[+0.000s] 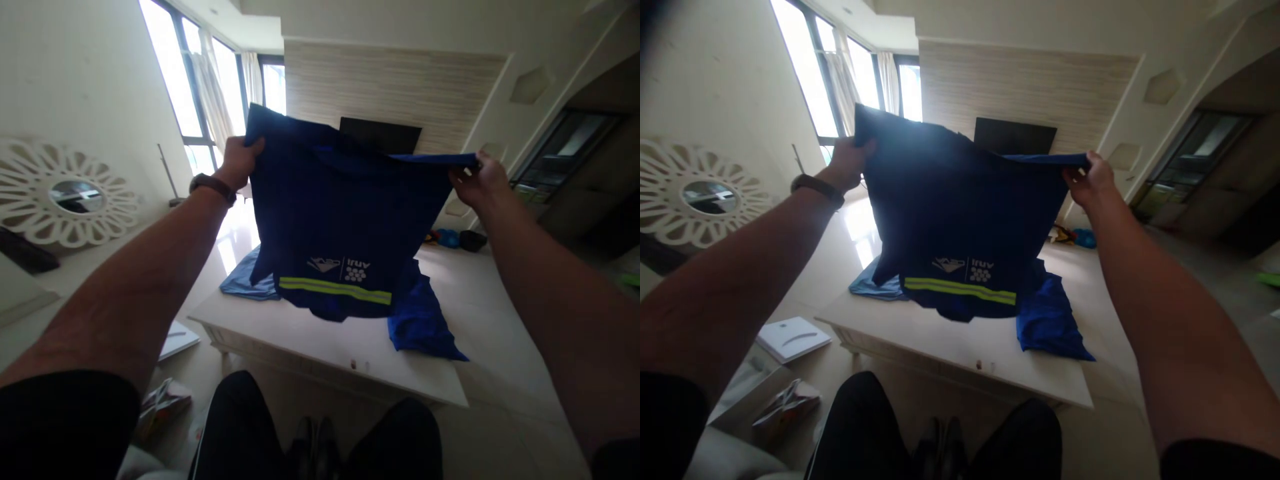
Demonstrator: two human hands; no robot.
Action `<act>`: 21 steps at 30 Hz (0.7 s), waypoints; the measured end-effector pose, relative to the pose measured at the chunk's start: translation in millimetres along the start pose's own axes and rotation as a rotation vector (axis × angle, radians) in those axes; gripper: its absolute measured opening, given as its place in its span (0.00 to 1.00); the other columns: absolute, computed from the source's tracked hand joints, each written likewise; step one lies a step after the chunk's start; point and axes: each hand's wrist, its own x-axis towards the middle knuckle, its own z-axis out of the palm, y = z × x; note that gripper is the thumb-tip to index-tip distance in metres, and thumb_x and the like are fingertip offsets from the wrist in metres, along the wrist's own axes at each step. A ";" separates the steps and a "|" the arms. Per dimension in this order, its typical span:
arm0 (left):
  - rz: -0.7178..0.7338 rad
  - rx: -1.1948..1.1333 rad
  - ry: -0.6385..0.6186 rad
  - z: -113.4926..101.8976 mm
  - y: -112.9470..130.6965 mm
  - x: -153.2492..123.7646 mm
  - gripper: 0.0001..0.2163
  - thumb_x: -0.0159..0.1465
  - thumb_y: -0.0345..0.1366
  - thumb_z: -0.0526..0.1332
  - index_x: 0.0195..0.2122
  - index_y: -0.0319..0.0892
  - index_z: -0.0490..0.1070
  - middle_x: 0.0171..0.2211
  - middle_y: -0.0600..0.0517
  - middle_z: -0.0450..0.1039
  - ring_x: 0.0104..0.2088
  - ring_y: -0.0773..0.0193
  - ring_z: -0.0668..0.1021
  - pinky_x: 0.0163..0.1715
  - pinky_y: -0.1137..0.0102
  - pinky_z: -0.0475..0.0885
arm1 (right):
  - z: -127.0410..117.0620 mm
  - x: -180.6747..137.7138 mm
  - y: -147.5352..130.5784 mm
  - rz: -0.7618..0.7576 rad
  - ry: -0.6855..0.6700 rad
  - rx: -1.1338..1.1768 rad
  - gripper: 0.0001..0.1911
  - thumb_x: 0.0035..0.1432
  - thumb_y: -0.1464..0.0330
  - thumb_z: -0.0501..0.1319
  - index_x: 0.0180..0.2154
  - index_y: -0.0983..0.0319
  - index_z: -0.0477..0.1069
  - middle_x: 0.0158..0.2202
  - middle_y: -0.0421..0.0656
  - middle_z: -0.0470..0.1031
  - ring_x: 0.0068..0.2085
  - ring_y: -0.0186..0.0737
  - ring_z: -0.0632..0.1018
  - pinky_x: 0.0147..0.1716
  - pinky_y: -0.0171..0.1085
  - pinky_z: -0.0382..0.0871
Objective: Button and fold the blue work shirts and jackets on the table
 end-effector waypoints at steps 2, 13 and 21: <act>0.135 0.000 -0.010 0.1 5.3 9.6 0.14 0.68 0.39 0.64 0.43 0.29 0.71 0.50 0.54 0.81 0.52 0.68 0.80 0.50 0.75 0.75 | -13.0 3.6 -8.6 -0.042 -0.142 0.095 0.23 0.65 0.66 0.42 0.21 0.67 0.61 0.62 0.65 0.70 0.50 0.23 0.81 0.37 0.32 0.69; 0.198 0.140 -0.383 -67.2 -176.2 -200.8 0.10 0.61 0.33 0.66 0.42 0.38 0.82 0.54 0.45 0.80 0.58 0.52 0.77 0.67 0.54 0.65 | -180.1 -244.8 160.4 0.306 0.293 0.466 0.06 0.60 0.71 0.63 0.39 0.58 0.79 0.44 0.44 0.85 0.46 0.41 0.85 0.44 0.41 0.82; -0.408 0.257 -0.425 -69.8 -370.1 -390.3 0.06 0.52 0.35 0.68 0.31 0.46 0.83 0.54 0.43 0.77 0.59 0.41 0.76 0.66 0.50 0.65 | -280.1 -413.2 358.8 0.485 0.287 -0.478 0.18 0.36 0.52 0.70 0.26 0.57 0.76 0.30 0.42 0.80 0.34 0.49 0.81 0.35 0.45 0.78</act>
